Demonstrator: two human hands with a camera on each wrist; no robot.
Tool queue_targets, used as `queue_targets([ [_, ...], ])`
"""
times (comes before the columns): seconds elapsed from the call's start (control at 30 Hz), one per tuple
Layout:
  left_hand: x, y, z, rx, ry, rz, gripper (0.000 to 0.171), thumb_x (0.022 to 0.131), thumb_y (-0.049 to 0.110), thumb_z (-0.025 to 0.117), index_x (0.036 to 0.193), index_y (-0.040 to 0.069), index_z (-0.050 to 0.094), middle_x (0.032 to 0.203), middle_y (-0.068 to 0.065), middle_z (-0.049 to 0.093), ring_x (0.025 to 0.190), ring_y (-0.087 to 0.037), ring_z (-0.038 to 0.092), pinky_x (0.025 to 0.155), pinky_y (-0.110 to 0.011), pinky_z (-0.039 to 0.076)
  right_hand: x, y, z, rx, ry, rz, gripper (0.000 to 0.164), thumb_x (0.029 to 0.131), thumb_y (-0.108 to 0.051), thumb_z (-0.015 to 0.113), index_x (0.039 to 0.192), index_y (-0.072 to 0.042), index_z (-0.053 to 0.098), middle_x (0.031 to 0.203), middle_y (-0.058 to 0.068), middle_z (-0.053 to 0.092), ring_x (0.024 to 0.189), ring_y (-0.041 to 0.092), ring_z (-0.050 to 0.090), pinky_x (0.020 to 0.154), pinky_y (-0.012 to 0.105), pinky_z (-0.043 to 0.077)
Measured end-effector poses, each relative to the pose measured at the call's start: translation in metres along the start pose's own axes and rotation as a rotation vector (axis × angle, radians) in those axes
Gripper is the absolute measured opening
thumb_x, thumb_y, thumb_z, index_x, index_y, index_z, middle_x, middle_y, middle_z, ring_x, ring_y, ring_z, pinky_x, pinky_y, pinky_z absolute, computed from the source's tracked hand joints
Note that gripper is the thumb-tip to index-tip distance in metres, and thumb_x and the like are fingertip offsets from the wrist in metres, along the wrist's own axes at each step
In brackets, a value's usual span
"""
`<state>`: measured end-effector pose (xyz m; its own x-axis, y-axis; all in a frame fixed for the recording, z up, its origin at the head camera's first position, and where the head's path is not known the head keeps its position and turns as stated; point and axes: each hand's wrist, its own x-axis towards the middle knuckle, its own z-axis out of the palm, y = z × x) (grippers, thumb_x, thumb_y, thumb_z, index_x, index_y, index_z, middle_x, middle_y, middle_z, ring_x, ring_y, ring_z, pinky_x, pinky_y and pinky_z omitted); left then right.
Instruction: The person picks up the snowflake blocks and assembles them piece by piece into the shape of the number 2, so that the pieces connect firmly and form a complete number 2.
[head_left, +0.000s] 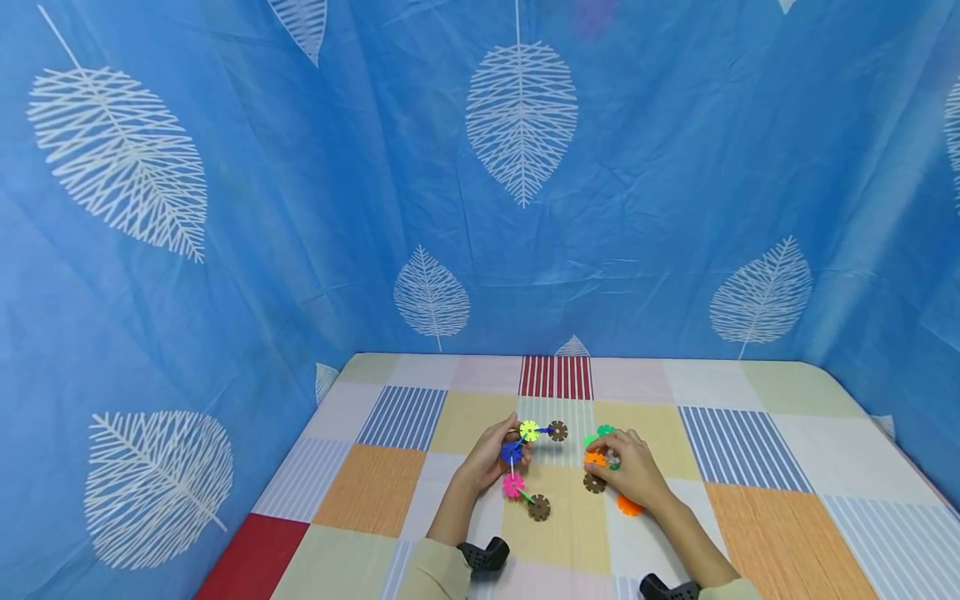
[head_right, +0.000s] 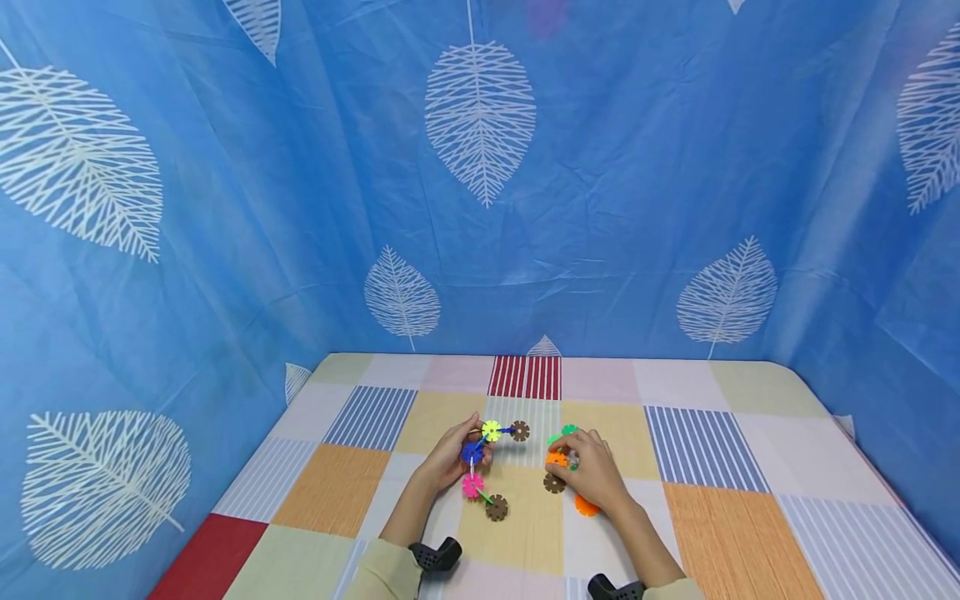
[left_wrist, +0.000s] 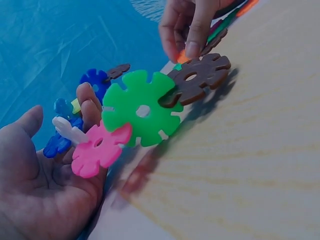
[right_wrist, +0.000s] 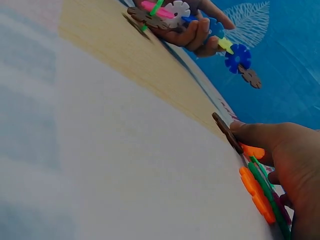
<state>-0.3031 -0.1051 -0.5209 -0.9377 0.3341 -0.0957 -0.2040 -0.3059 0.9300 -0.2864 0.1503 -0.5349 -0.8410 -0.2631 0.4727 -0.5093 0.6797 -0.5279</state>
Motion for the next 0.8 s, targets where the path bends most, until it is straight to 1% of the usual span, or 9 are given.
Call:
queue_targets([
  [0.17,0.001,0.000,0.000,-0.003,0.004,-0.005,0.047,0.094,0.044,0.047,0.110,0.000,0.042,0.079,-0.010,0.059,0.058,-0.011,0.058,0.059,-0.023,0.052,0.000,-0.001,0.000,0.056,0.022,-0.011,0.026,0.068,-0.021,0.082,0.087,-0.021,0.064,0.070,-0.012,0.045,0.067,0.008,0.036,0.059,0.025,0.032],
  [0.3,0.001,0.000,0.001,-0.001,0.008,0.003,0.053,0.094,0.040,0.050,0.118,-0.005,0.038,0.076,-0.009,0.057,0.057,-0.011,0.057,0.057,-0.021,0.051,0.001,-0.004,0.000,0.126,0.068,-0.002,0.025,0.071,-0.010,0.079,0.088,-0.018,0.063,0.071,-0.010,0.048,0.064,0.007,0.040,0.054,0.022,0.035],
  [0.37,0.001,0.000,0.001,0.013,0.003,0.009,0.047,0.093,0.036,0.052,0.113,-0.005,0.040,0.075,-0.009,0.056,0.057,-0.010,0.056,0.056,-0.019,0.050,0.002,-0.007,0.000,0.192,0.108,0.025,0.022,0.073,-0.007,0.077,0.090,-0.015,0.064,0.074,-0.008,0.054,0.063,0.008,0.043,0.052,0.021,0.038],
  [0.43,0.001,0.000,0.002,0.027,0.003,0.012,0.034,0.093,0.031,0.054,0.102,0.000,0.045,0.072,-0.008,0.057,0.055,-0.009,0.056,0.054,-0.018,0.049,0.003,-0.010,0.000,0.266,0.145,0.067,0.019,0.077,-0.008,0.074,0.093,-0.013,0.066,0.076,-0.006,0.059,0.064,0.008,0.047,0.052,0.019,0.041],
  [0.5,0.000,0.000,0.003,0.037,-0.006,0.012,0.026,0.093,0.027,0.054,0.088,0.004,0.043,0.070,-0.007,0.058,0.055,-0.009,0.056,0.052,-0.017,0.048,0.004,-0.014,0.001,0.365,0.171,0.115,0.018,0.079,-0.011,0.073,0.096,-0.009,0.068,0.078,-0.002,0.062,0.065,0.008,0.051,0.053,0.019,0.044],
  [0.57,-0.001,0.000,0.005,0.031,-0.010,0.011,0.022,0.093,0.023,0.054,0.084,0.007,0.041,0.069,-0.007,0.059,0.054,-0.009,0.056,0.051,-0.017,0.047,0.005,-0.018,0.003,0.461,0.185,0.161,0.021,0.080,-0.014,0.072,0.099,-0.006,0.069,0.081,0.003,0.065,0.066,0.011,0.055,0.055,0.019,0.047],
  [0.67,-0.001,0.001,0.008,0.027,-0.017,0.020,0.019,0.094,0.017,0.051,0.098,0.000,0.046,0.070,-0.007,0.060,0.054,-0.008,0.056,0.049,-0.016,0.046,0.005,-0.025,0.005,0.616,0.189,0.214,0.025,0.081,-0.010,0.070,0.104,0.001,0.066,0.083,0.013,0.067,0.067,0.019,0.061,0.058,0.023,0.052],
  [0.73,-0.002,0.001,0.011,0.026,-0.018,0.019,0.026,0.094,0.013,0.049,0.113,-0.004,0.048,0.072,-0.007,0.059,0.054,-0.007,0.054,0.049,-0.016,0.046,0.006,-0.030,0.006,0.653,0.193,0.227,0.024,0.082,-0.005,0.068,0.104,0.003,0.064,0.085,0.016,0.067,0.068,0.024,0.065,0.061,0.026,0.054],
  [0.8,-0.002,0.001,0.014,0.029,-0.021,0.012,0.033,0.094,0.011,0.046,0.124,-0.004,0.050,0.072,-0.006,0.057,0.053,-0.006,0.051,0.048,-0.016,0.044,0.005,-0.037,0.005,0.667,0.196,0.218,0.021,0.082,0.001,0.066,0.102,0.005,0.063,0.085,0.019,0.067,0.071,0.028,0.066,0.064,0.028,0.055],
])
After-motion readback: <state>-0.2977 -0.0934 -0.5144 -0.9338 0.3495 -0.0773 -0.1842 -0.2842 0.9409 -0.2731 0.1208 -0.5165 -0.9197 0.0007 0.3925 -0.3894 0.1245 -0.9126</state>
